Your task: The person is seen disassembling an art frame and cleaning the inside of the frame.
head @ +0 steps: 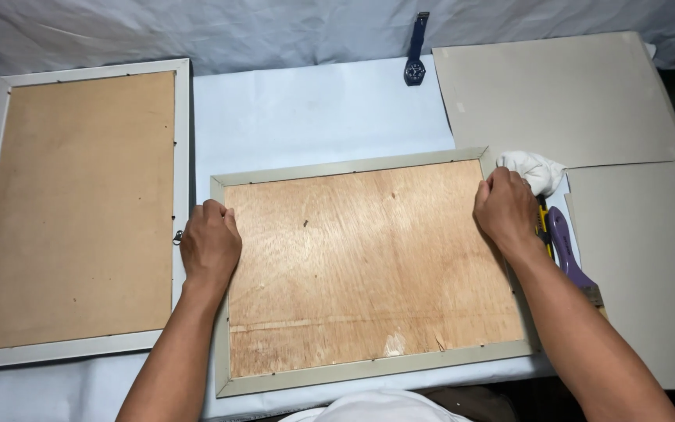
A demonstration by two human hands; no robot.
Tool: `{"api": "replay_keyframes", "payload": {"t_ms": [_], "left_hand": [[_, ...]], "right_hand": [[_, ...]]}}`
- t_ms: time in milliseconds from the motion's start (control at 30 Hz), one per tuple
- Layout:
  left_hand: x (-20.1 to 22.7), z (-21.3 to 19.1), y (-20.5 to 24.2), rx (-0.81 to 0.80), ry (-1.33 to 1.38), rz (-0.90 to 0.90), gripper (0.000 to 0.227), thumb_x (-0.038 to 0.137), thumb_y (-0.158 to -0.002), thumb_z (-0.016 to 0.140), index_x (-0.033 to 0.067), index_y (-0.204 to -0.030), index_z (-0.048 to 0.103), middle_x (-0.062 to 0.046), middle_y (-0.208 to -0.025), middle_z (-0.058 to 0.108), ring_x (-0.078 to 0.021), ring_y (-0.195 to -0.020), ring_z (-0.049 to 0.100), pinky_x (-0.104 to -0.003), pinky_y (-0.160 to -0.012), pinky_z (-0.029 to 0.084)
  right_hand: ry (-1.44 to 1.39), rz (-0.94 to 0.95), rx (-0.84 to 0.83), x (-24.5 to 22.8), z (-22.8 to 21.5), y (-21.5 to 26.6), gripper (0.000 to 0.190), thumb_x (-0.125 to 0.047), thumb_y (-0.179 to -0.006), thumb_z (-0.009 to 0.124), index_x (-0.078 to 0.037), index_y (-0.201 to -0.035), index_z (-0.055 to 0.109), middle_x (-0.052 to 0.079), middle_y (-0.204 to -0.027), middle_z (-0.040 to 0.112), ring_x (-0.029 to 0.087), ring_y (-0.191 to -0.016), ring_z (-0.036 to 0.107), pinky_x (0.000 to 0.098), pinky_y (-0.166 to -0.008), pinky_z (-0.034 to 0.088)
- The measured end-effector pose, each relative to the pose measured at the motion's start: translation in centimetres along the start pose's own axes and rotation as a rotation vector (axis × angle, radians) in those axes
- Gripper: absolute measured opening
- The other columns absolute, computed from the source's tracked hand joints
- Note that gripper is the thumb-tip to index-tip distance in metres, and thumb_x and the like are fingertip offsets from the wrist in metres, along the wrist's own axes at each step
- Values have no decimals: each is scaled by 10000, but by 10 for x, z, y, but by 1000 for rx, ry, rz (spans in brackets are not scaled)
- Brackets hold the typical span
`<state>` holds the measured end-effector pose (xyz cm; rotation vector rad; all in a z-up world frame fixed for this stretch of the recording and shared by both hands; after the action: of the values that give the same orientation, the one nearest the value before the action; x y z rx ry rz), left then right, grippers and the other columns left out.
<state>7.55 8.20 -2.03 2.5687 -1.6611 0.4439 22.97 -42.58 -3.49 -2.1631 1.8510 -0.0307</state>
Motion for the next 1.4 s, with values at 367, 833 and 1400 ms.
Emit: {"api": "replay_keyframes", "payload": {"t_ms": [367, 833, 1400], "left_hand": [[0, -4, 6, -98, -75, 11, 228, 232, -1049, 513, 45, -970, 617, -164, -805, 635, -349, -732, 719, -419, -587, 563], [-5, 20, -10, -404, -230, -8, 261, 84, -970, 414, -33, -1011, 643, -199, -786, 638, -415, -761, 741, -515, -614, 590], [2, -37, 59, -697, -158, -209, 431, 237, -1071, 371, -64, -1169, 663, -286, -964, 717, -474, -942, 749, -561, -755, 583]], "right_hand": [[96, 97, -112, -6, -9, 9, 321, -334, -1122, 479, -75, -953, 563, 184, -813, 660, 443, -787, 708, 519, -672, 548], [218, 90, -389, 1, 4, -3, 317, -264, -1073, 377, -61, -974, 599, 179, -830, 694, 419, -816, 752, 504, -700, 571], [43, 255, -665, -10, -64, 71, 403, -315, -1048, 374, -28, -1081, 655, 337, -1059, 731, 550, -1053, 682, 623, -848, 528]]}}
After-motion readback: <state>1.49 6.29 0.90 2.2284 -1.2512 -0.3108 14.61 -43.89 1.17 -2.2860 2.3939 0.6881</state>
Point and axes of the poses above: each hand's wrist, its own y-axis away from the middle knuckle, its own z-axis out of the palm, x = y × z, the point moved 8 cm from there along -y, towards the middle knuckle
